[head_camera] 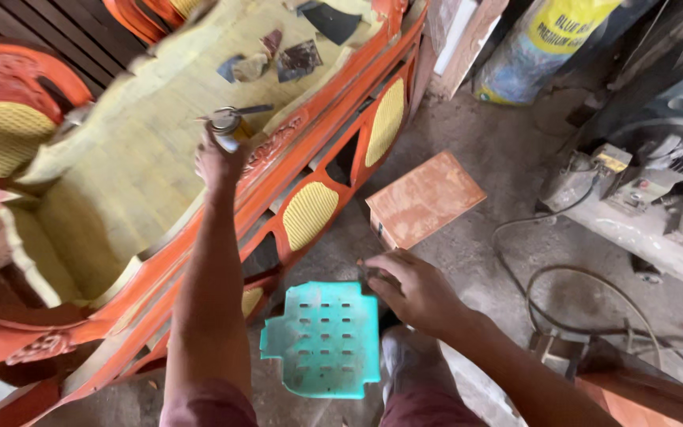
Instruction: The person applies a liquid finish to the surfaces of a wooden drawer using a brush, dipping the brush into a small container and spreading the coating across the exterior and edges of the wooden panels.
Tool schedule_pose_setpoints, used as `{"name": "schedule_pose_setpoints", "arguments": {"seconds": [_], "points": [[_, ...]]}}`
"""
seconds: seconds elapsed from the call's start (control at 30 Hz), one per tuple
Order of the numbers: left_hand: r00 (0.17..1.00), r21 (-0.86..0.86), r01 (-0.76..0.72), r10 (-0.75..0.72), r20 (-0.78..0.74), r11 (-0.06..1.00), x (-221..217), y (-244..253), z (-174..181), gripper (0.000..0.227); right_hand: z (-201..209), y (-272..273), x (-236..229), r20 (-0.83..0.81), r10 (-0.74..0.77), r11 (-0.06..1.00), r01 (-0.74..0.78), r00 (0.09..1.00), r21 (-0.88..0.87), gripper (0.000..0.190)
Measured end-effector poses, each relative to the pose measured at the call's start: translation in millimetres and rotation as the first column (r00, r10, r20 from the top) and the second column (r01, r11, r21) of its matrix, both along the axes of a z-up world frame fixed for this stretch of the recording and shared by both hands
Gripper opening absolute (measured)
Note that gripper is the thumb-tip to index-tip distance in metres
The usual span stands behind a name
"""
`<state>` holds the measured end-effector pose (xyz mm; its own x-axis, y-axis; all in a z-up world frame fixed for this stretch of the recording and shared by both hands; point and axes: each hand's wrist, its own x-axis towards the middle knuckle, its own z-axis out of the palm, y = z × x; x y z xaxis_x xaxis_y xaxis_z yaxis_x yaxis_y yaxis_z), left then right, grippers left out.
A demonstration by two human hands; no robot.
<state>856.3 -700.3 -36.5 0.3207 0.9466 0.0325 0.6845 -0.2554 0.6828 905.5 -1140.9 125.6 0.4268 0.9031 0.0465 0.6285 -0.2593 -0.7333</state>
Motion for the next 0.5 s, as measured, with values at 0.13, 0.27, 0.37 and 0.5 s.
{"name": "schedule_pose_setpoints", "arguments": {"seconds": [0.13,0.27,0.37,0.5], "points": [[0.998,0.091,0.053,-0.056,0.029,0.994,40.0,65.6,-39.8,0.108,-14.9,58.3,37.9,0.033,0.059,0.998,-0.060,0.998,0.016,0.029],[0.987,0.269,0.106,-0.135,0.090,0.957,55.2,69.6,-41.2,0.085,-5.8,120.6,66.3,0.137,0.167,0.983,-0.175,0.976,0.047,0.033],[0.957,0.490,0.129,-0.238,0.167,0.862,51.3,14.5,12.6,0.076,15.5,152.5,83.6,0.330,0.131,0.971,-0.189,0.935,0.149,0.036],[0.854,0.532,0.300,-0.472,0.220,0.792,54.0,-104.6,95.5,0.070,52.3,149.9,102.9,0.657,-0.100,0.952,-0.120,0.747,0.281,0.048]]}}
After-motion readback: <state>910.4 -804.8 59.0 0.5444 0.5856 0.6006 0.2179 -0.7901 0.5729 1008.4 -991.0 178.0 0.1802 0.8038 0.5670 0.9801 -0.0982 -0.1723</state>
